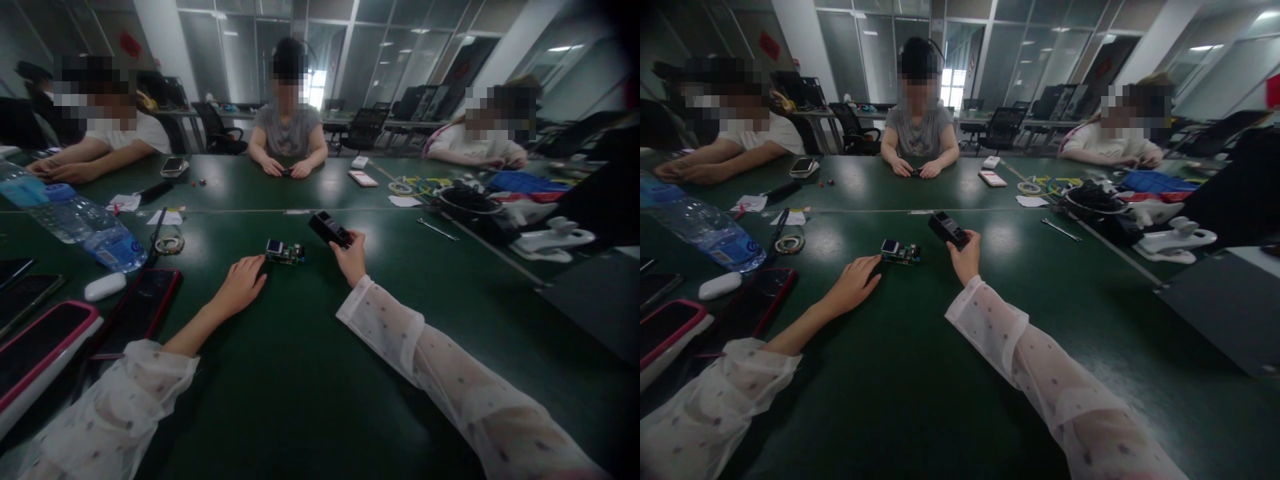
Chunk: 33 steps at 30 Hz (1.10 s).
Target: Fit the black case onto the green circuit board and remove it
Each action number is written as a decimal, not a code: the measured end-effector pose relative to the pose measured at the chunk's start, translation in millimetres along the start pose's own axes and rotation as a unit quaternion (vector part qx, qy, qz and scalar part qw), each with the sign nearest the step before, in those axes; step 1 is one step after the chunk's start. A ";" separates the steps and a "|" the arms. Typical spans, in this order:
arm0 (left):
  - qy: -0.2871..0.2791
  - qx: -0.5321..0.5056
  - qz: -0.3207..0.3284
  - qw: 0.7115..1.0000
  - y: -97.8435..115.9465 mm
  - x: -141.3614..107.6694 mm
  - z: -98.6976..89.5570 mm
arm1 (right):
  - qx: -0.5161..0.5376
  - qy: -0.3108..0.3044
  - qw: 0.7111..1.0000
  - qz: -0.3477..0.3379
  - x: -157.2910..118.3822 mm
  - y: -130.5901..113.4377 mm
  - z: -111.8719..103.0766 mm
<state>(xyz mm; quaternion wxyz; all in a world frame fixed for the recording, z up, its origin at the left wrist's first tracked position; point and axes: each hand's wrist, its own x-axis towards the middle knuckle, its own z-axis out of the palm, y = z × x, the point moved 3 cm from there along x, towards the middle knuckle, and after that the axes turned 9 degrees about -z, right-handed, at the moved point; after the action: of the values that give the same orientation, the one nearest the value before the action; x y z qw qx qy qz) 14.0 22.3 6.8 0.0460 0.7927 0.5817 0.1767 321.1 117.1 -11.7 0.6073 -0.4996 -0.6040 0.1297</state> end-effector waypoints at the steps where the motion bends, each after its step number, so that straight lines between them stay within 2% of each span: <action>1: 0.001 0.001 -0.001 1.000 0.0 0.0 0.3 | -0.009 -0.002 1.000 0.009 0.3 3.6 0.2; 7: 0.001 0.004 -0.003 1.000 0.9 0.1 1.1 | -0.072 -0.018 0.997 -0.002 -0.3 12.7 4.3; 10: -0.004 0.003 -0.006 1.000 1.6 -0.2 -0.3 | -0.124 -0.021 0.991 -0.033 -1.3 10.5 4.2; 14: -0.010 0.002 -0.011 1.000 2.3 -0.3 -2.5 | -0.182 -0.016 0.982 -0.041 -3.2 6.3 2.3; 25: -0.017 -0.021 -0.013 1.000 7.1 -1.6 -8.4 | -0.120 -0.020 0.992 -0.017 -2.5 12.1 1.5; 33: -0.011 -0.012 -0.006 1.000 5.7 -0.8 -6.1 | -0.104 -0.014 0.994 -0.012 -1.3 14.5 1.8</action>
<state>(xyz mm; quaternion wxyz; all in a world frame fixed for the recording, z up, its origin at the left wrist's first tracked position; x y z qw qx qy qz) 16.9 18.9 13.9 0.0628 0.7905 0.5837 0.1746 325.7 123.7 -23.9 0.5452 -0.5506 -0.6287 0.0660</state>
